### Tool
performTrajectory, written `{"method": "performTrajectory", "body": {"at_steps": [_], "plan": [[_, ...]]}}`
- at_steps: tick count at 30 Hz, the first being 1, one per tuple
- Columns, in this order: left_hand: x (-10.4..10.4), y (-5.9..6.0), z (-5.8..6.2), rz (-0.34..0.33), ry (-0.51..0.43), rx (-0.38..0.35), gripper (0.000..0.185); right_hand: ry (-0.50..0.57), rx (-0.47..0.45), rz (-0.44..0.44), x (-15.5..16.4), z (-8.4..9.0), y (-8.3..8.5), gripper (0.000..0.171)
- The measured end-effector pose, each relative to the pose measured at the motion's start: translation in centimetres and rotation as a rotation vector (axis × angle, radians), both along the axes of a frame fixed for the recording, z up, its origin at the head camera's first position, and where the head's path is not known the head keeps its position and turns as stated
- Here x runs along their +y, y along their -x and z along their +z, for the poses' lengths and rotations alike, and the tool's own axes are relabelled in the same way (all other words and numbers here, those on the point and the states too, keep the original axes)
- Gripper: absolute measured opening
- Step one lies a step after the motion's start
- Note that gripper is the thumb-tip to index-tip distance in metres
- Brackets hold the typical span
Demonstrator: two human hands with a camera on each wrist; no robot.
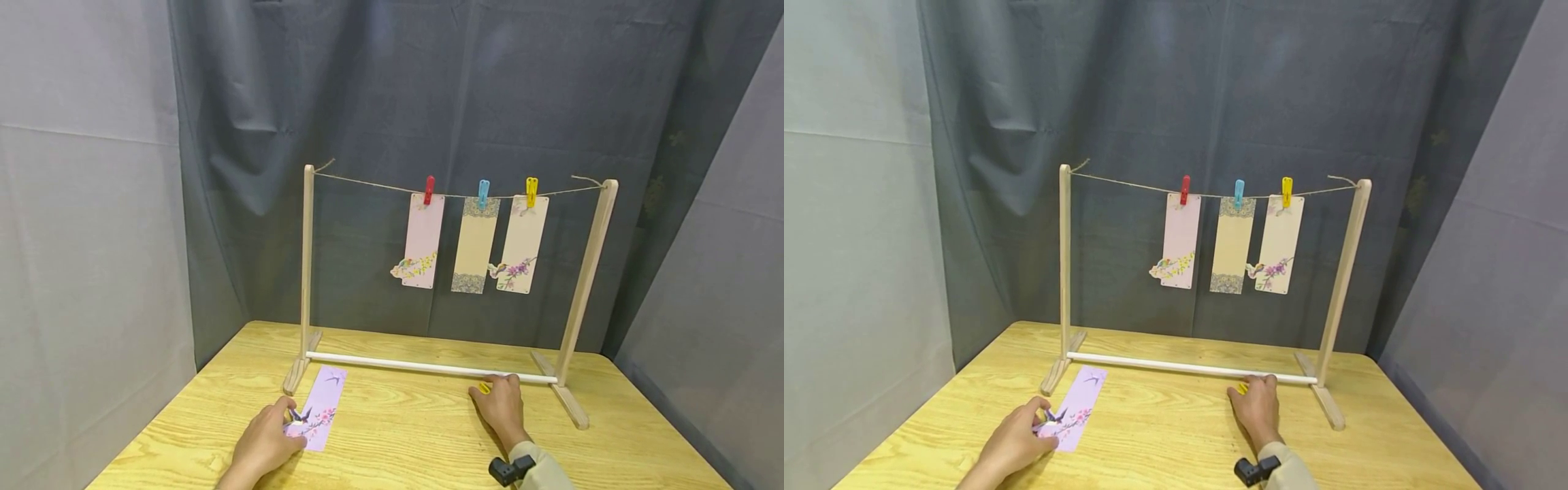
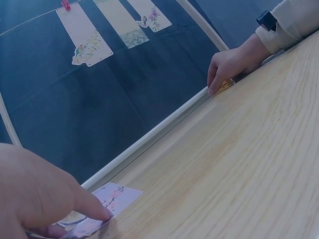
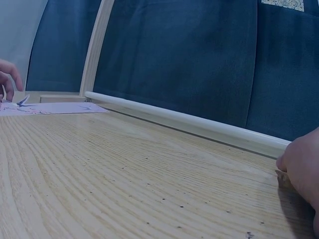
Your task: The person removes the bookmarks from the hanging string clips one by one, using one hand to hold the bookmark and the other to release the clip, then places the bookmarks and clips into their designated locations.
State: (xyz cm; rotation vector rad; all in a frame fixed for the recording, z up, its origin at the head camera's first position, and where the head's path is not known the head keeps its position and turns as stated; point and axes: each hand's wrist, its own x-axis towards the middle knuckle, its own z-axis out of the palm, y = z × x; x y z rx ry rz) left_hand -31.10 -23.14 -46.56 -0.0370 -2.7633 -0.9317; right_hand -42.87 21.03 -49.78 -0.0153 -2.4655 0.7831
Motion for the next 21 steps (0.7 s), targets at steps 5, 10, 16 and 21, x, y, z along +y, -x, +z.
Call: {"method": "performTrajectory", "body": {"at_steps": [5,10,16,21], "plan": [[-0.06,-0.01,-0.09,-0.001,0.003,0.004,0.06,0.03,-0.04,0.003,-0.03,0.17,-0.13,0.048],[-0.07,0.02,-0.03,0.0,0.015,0.005,0.061,0.061,-0.044,-0.008,0.03,0.37,-0.16,0.047],[-0.09,-0.01,0.02,0.006,0.013,0.004,0.061,0.053,-0.039,-0.008,0.02,0.37,-0.11,0.045],[-0.19,0.09,-0.02,0.009,-0.001,0.017,0.06,0.049,-0.03,0.001,0.06,0.44,-0.31,0.042]]}}
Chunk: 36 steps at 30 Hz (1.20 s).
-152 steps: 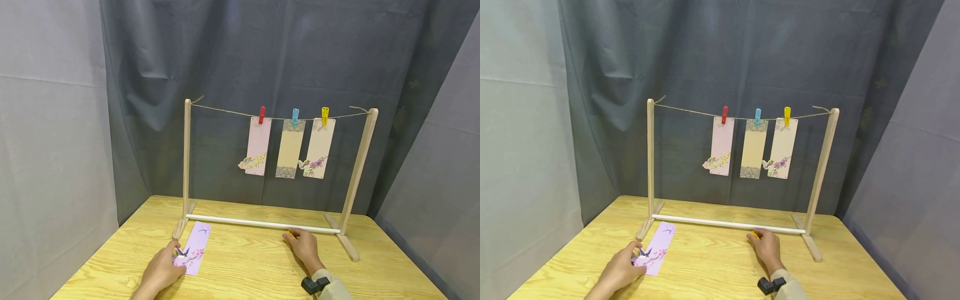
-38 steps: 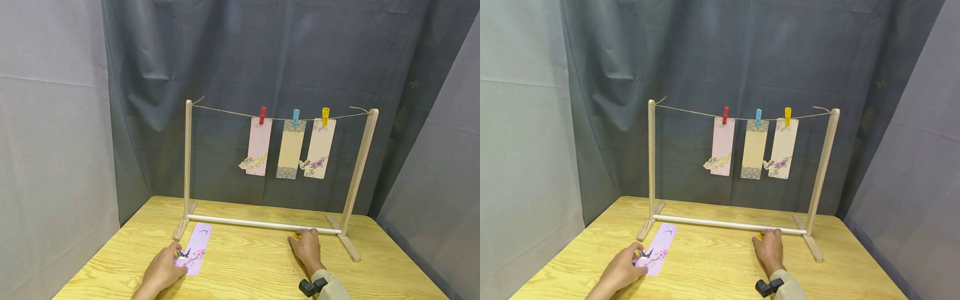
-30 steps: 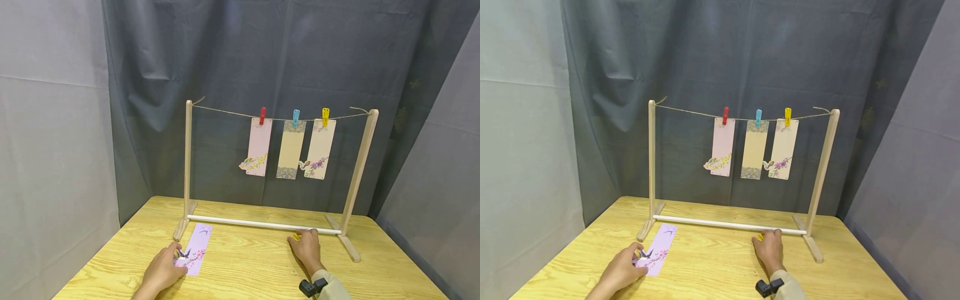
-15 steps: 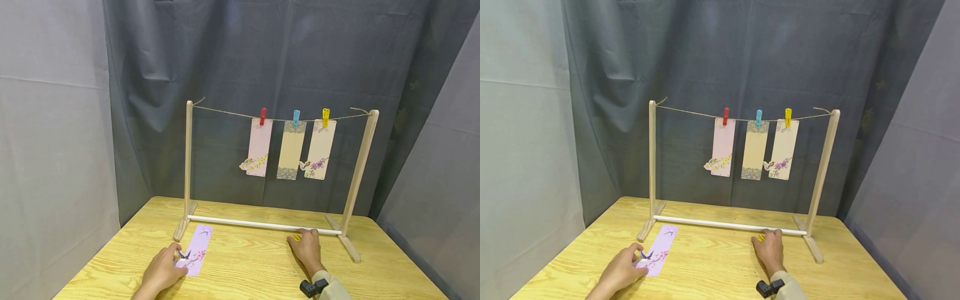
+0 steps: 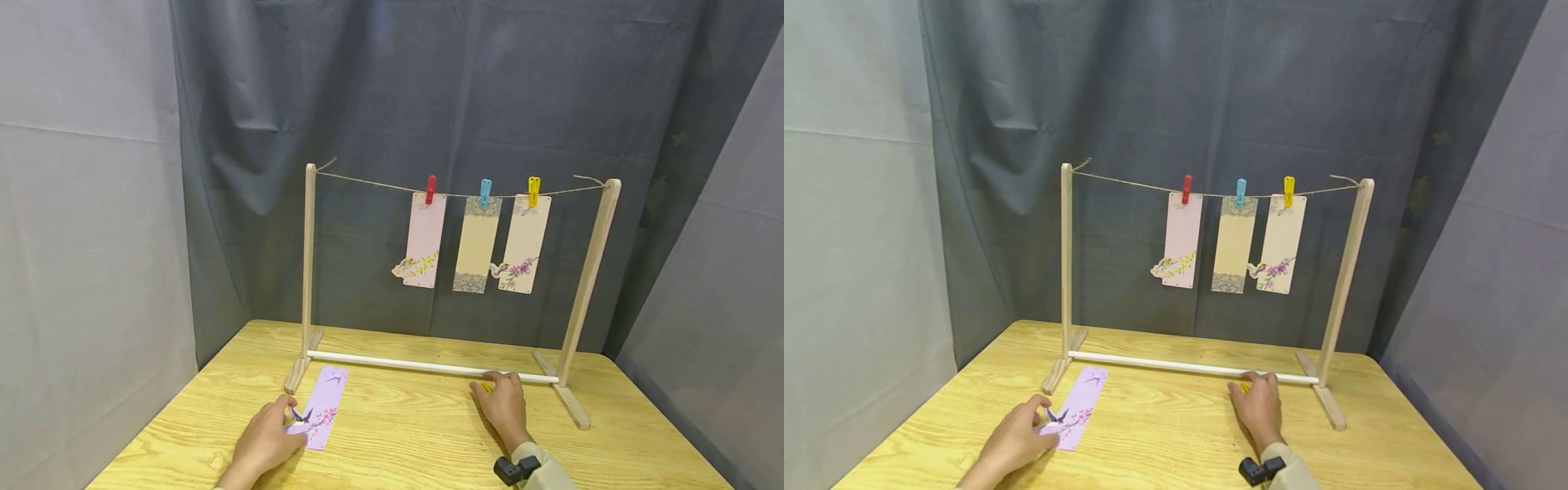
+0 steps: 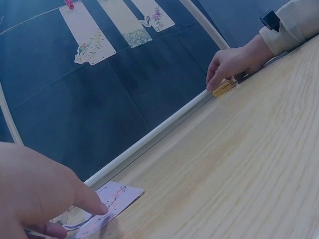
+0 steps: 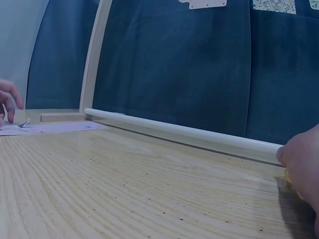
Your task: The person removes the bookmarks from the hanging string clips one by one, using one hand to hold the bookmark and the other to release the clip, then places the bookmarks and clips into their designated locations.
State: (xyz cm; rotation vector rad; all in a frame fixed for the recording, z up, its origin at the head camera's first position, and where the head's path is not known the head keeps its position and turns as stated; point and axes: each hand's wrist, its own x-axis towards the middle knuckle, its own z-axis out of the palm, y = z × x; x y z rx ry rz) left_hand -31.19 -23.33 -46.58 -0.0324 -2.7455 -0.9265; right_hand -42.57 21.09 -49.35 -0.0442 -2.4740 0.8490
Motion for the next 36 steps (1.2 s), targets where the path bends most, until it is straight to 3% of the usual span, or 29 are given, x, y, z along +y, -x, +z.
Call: {"method": "performTrajectory", "body": {"at_steps": [19,24,30,36], "plan": [[0.1,0.0,0.1,0.001,-0.026,0.04,0.058,0.049,0.026,0.018,0.3,-0.2,0.5,0.04],[0.2,-0.1,0.2,0.011,-0.024,0.053,0.058,0.157,0.012,0.007,0.2,0.3,0.6,0.037],[0.3,-0.1,0.3,0.017,-0.019,0.084,0.058,0.382,-0.032,0.028,0.0,1.3,0.7,0.043],[0.3,0.0,0.3,0.023,-0.015,0.088,0.057,0.563,0.012,0.047,-0.4,2.4,0.4,0.04]]}}
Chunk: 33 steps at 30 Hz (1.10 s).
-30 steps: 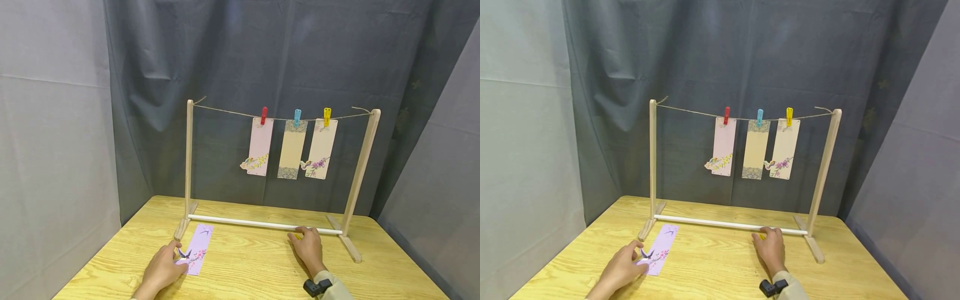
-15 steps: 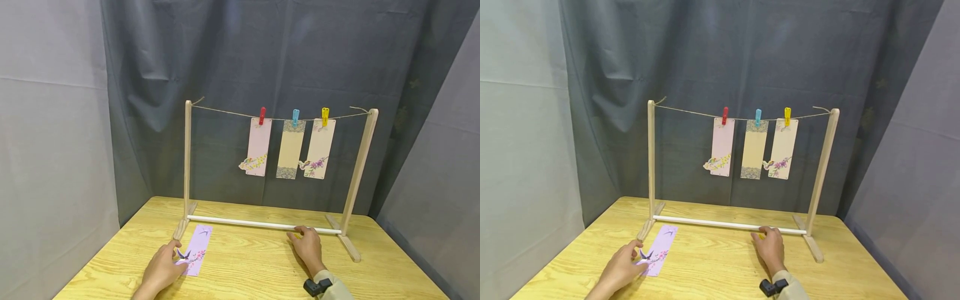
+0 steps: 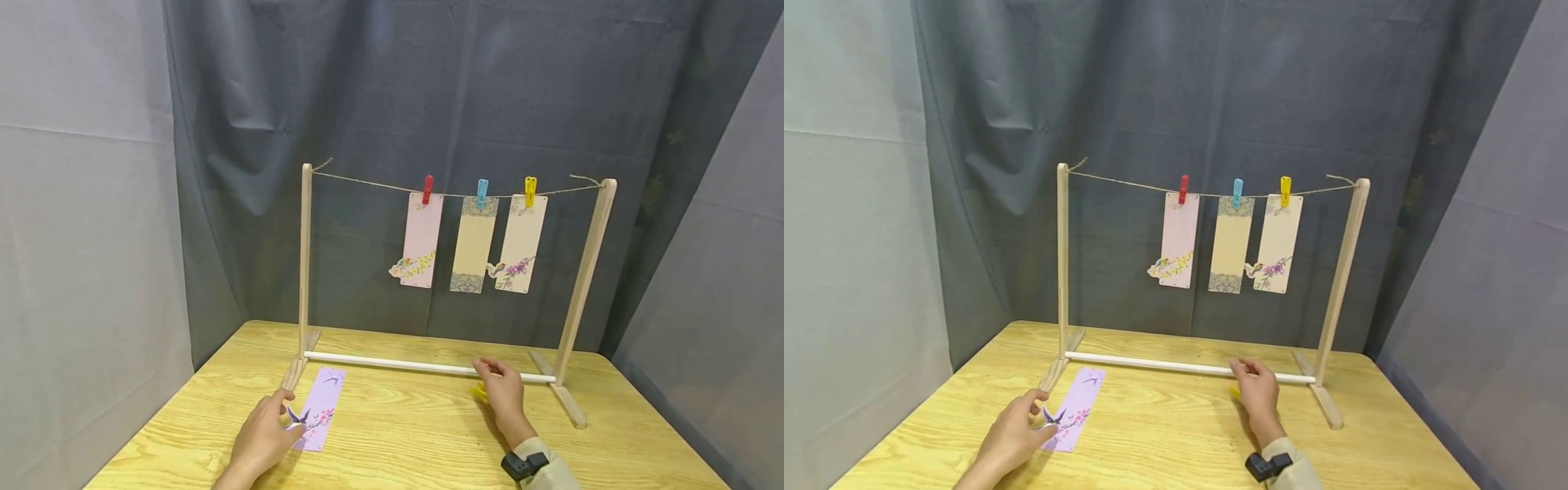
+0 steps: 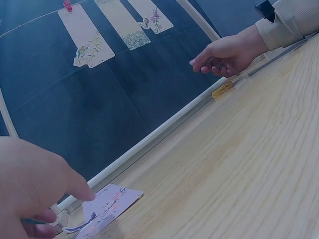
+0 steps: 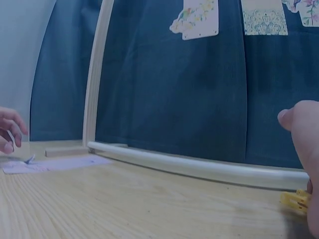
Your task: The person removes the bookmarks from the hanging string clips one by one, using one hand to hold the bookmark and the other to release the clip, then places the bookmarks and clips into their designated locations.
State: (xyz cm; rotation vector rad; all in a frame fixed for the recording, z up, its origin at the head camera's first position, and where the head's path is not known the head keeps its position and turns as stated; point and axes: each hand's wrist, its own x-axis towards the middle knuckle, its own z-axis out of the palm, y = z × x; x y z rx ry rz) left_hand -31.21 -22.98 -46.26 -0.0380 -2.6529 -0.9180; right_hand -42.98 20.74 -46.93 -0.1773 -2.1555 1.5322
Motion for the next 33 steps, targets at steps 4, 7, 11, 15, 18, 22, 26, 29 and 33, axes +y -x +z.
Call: {"method": "performTrajectory", "body": {"at_steps": [4,7,11,15,18,22,26,29,33], "plan": [[0.0,0.1,0.1,0.007,0.001,0.006,0.056,0.112,0.03,0.02,-0.1,0.7,-0.2,0.043],[0.1,0.2,0.1,0.007,-0.004,0.016,0.056,0.22,0.015,0.073,0.0,1.2,-0.4,0.05],[0.3,0.2,0.2,-0.006,-0.014,0.037,0.058,0.359,-0.012,0.159,0.0,2.1,-0.7,0.056],[0.4,0.2,0.1,-0.006,-0.029,0.046,0.057,0.485,0.0,0.254,-0.2,3.1,-0.8,0.055],[0.4,0.1,0.2,-0.014,-0.042,0.055,0.056,0.536,0.012,0.324,-0.4,3.8,-0.9,0.048],[0.4,0.1,0.2,-0.025,-0.052,0.074,0.056,0.547,0.045,0.39,-0.6,4.9,-1.2,0.033],[0.6,0.1,0.2,-0.027,-0.063,0.079,0.055,0.544,0.081,0.427,-0.8,6.0,-1.6,0.02],[0.7,0.1,0.1,-0.033,-0.074,0.076,0.055,0.53,0.1,0.436,-1.1,6.7,-1.9,0.016],[0.7,0.1,0.0,-0.036,-0.083,0.079,0.054,0.509,0.123,0.443,-1.4,7.4,-2.2,0.018]]}}
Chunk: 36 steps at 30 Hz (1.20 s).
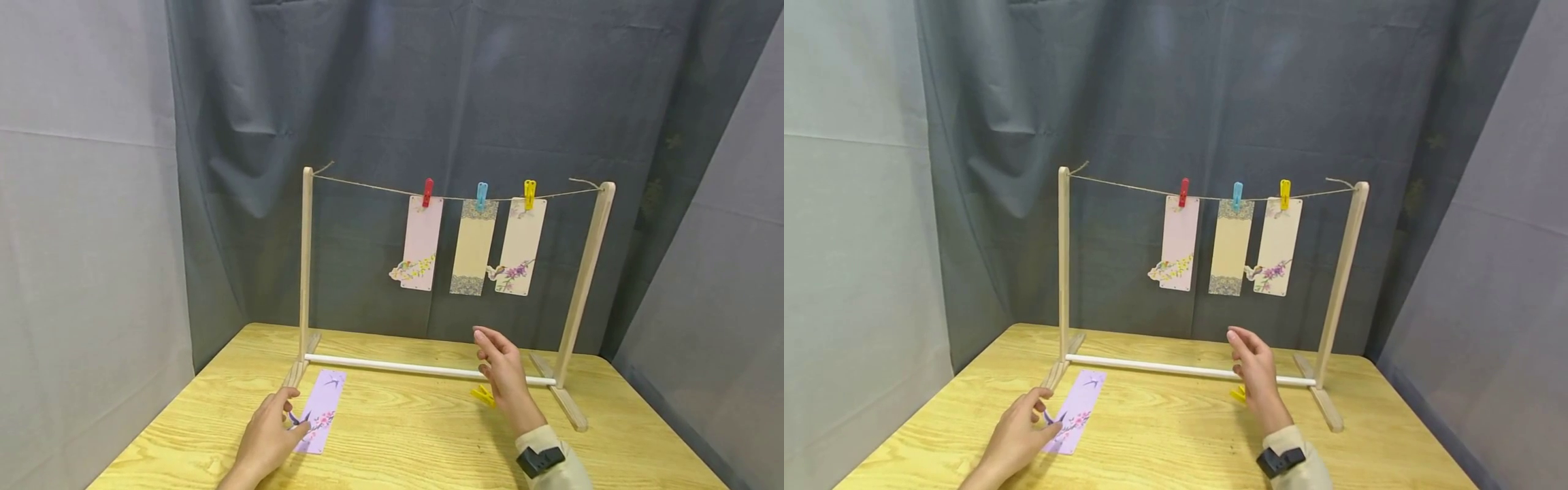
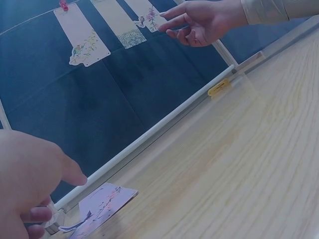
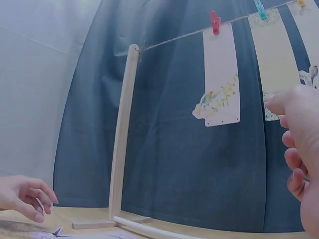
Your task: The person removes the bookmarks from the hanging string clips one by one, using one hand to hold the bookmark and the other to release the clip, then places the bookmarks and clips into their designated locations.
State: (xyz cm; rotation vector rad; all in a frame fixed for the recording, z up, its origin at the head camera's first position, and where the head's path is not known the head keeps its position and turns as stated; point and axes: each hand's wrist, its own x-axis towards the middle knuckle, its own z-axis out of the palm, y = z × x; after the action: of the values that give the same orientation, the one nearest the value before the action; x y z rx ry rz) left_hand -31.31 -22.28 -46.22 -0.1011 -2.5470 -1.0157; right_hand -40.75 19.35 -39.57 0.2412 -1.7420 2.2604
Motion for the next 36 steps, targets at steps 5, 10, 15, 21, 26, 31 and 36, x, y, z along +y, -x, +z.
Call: {"method": "performTrajectory", "body": {"at_steps": [5,10,15,21,26,31,36], "plan": [[0.0,0.2,-0.1,-0.008,-0.018,0.007,0.054,0.004,0.024,0.009,-0.2,0.5,-0.2,0.017],[-0.1,0.4,-0.3,-0.02,-0.08,0.021,0.053,0.007,0.031,0.028,-0.3,0.9,-0.4,0.026],[0.4,0.7,-0.3,-0.069,-0.154,0.036,0.052,0.019,0.031,0.031,0.0,1.2,-0.7,0.03],[1.4,1.1,0.7,-0.091,-0.186,0.066,0.051,-0.007,0.066,0.017,0.5,1.9,-0.9,0.02],[2.2,1.7,1.8,-0.101,-0.197,0.103,0.05,-0.003,0.056,0.015,1.2,2.0,-0.6,0.017],[3.2,2.6,2.4,-0.132,-0.195,0.129,0.048,0.009,0.045,0.029,1.9,1.9,-0.3,0.021],[4.0,3.3,2.9,-0.152,-0.192,0.141,0.05,-0.011,0.043,0.044,2.4,2.0,-0.4,0.025]]}}
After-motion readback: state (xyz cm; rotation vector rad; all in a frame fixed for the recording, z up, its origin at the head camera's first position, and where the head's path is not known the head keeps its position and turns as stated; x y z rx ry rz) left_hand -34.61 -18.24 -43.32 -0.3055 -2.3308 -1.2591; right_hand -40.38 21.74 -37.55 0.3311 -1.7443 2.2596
